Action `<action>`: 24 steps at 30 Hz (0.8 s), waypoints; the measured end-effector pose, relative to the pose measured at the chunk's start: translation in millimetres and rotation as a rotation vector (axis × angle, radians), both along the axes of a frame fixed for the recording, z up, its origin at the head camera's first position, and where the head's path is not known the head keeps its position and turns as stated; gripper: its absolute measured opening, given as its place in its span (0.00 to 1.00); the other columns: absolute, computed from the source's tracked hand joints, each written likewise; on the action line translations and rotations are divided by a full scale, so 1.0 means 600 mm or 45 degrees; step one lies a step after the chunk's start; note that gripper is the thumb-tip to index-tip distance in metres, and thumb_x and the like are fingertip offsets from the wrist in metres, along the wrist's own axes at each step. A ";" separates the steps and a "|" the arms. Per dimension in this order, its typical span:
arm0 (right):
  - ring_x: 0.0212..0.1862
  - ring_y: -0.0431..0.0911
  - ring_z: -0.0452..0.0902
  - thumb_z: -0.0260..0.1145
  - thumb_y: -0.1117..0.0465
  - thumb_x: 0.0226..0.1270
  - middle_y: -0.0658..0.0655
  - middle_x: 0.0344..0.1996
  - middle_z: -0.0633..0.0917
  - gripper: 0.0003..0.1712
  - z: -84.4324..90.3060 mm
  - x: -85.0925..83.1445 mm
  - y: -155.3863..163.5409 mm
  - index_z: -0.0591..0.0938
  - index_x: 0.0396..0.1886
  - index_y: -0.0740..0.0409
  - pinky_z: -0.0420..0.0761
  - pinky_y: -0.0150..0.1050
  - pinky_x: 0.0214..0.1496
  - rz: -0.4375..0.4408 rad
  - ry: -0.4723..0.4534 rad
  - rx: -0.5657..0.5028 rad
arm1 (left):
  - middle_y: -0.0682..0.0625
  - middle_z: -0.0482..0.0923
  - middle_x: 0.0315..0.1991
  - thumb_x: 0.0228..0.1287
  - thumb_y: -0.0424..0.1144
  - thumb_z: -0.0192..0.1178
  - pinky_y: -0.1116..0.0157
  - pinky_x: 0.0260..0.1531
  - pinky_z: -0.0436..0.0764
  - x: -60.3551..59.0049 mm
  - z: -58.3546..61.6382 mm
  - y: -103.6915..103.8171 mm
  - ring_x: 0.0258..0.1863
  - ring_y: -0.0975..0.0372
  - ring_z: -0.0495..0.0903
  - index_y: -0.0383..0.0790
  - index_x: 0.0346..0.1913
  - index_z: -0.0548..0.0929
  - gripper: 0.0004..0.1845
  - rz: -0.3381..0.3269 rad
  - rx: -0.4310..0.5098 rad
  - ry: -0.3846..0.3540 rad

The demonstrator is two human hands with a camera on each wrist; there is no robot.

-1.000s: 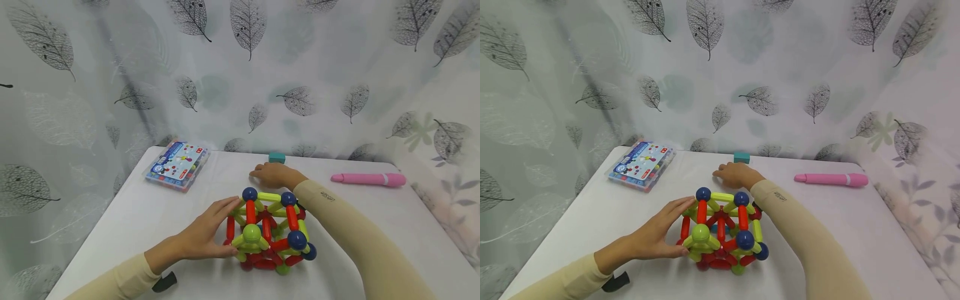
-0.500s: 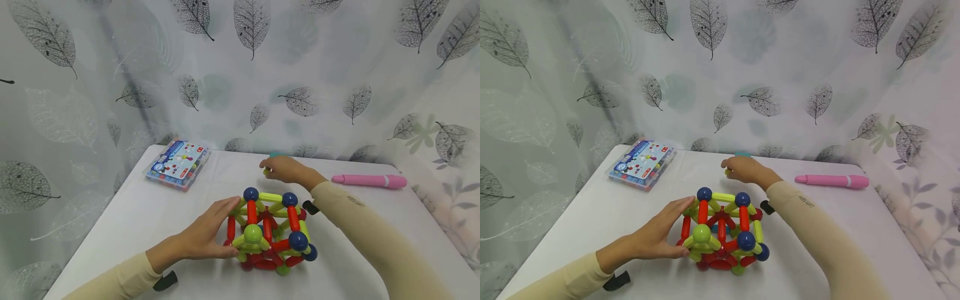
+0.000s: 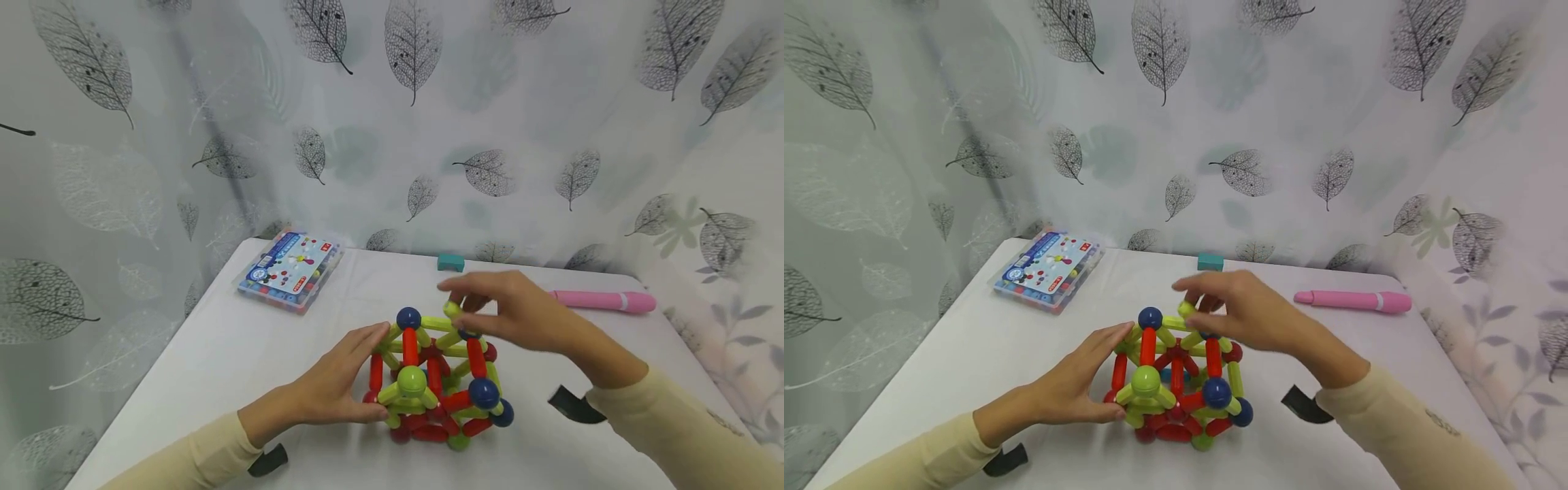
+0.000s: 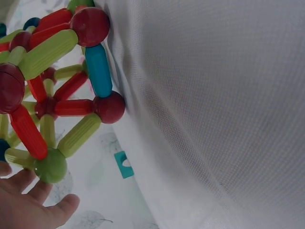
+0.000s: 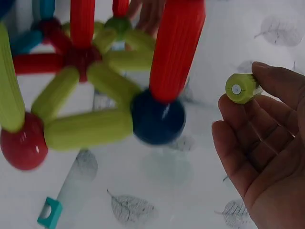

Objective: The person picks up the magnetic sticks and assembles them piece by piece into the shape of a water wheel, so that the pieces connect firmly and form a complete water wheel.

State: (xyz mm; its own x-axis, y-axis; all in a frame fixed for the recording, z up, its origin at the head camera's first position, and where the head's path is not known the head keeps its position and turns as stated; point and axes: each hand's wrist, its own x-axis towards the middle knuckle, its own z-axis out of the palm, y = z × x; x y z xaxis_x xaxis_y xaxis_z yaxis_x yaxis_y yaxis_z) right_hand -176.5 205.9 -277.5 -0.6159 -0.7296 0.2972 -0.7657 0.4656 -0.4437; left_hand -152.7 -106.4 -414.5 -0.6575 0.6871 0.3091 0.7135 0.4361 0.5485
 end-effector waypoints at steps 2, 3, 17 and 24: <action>0.43 0.37 0.84 0.75 0.63 0.64 0.45 0.43 0.88 0.28 -0.002 0.034 -0.006 0.81 0.63 0.58 0.87 0.36 0.42 0.064 -0.055 0.016 | 0.51 0.57 0.79 0.55 0.60 0.73 0.50 0.65 0.76 0.001 -0.001 0.001 0.76 0.57 0.60 0.48 0.83 0.49 0.60 -0.002 0.010 0.016; 0.45 0.37 0.84 0.74 0.60 0.66 0.46 0.44 0.88 0.27 -0.003 0.047 -0.009 0.81 0.64 0.57 0.87 0.35 0.42 0.081 -0.085 0.039 | 0.51 0.57 0.79 0.55 0.59 0.74 0.50 0.65 0.76 0.001 -0.002 0.002 0.76 0.57 0.61 0.48 0.83 0.49 0.60 -0.004 0.015 0.025; 0.46 0.36 0.83 0.74 0.53 0.65 0.44 0.48 0.88 0.29 -0.014 0.094 -0.037 0.80 0.66 0.51 0.85 0.31 0.44 0.012 -0.149 0.278 | 0.47 0.52 0.81 0.57 0.52 0.74 0.42 0.63 0.75 0.011 -0.002 0.006 0.77 0.50 0.60 0.53 0.55 0.76 0.26 -0.014 0.123 0.020; 0.52 0.43 0.86 0.76 0.55 0.63 0.51 0.54 0.88 0.32 -0.018 0.099 -0.050 0.79 0.67 0.52 0.87 0.37 0.46 -0.005 0.071 0.415 | 0.44 0.50 0.81 0.62 0.49 0.73 0.40 0.65 0.71 0.009 -0.005 0.006 0.80 0.46 0.51 0.57 0.49 0.84 0.14 -0.095 0.181 0.149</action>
